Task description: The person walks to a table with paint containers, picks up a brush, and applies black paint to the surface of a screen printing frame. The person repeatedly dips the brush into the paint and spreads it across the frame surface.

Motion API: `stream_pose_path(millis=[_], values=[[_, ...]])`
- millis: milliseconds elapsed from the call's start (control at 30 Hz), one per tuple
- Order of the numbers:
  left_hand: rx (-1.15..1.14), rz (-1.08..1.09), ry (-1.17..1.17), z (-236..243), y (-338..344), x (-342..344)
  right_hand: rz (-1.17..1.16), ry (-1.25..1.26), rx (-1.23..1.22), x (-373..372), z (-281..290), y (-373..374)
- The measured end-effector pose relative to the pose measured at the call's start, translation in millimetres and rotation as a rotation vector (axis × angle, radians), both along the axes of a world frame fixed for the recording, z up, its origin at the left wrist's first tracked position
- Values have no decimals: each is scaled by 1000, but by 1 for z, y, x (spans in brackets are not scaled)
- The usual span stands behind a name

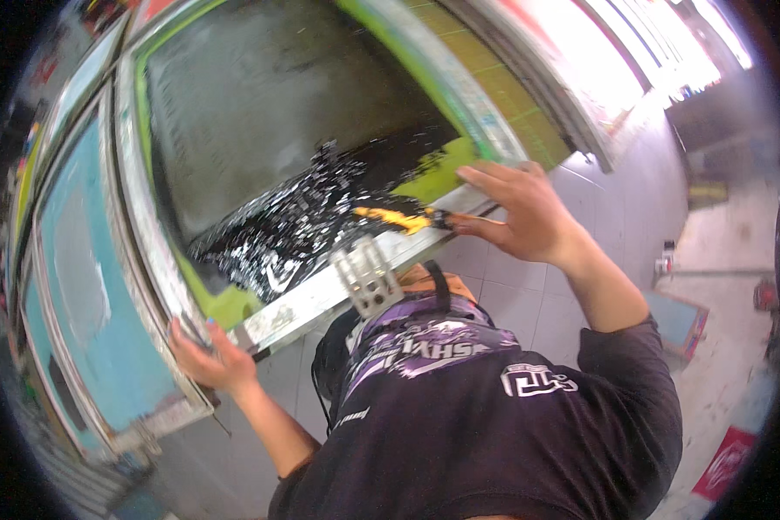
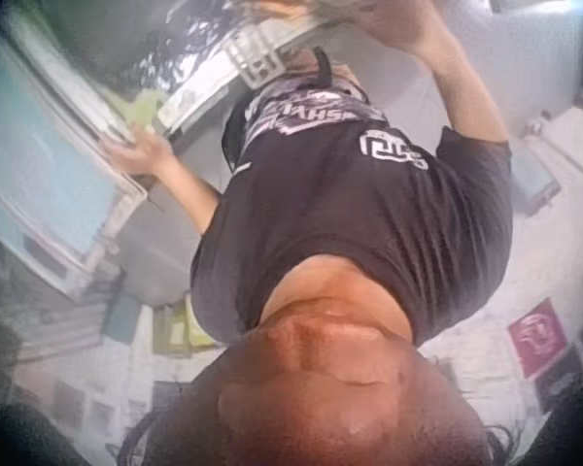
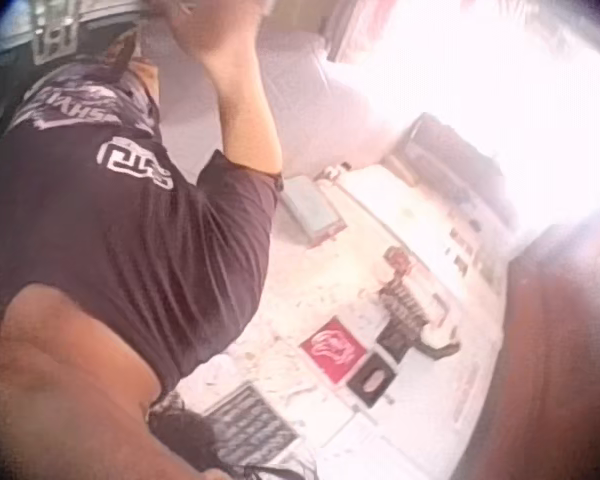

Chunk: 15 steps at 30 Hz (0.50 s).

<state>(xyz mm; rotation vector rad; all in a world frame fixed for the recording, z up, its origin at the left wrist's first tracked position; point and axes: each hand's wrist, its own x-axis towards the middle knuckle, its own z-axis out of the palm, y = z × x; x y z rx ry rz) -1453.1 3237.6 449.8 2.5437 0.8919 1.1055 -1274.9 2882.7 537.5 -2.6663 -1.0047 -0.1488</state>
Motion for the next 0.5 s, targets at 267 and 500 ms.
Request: stream_pose_path(millis=[267, 500], values=[[69, -26, -24, -15, 10, 2, -202, -214, 783, -16, -22, -29], [-58, -233, -392, -19, -3, -6, -497, -238, 918, -53, -60, -89]])
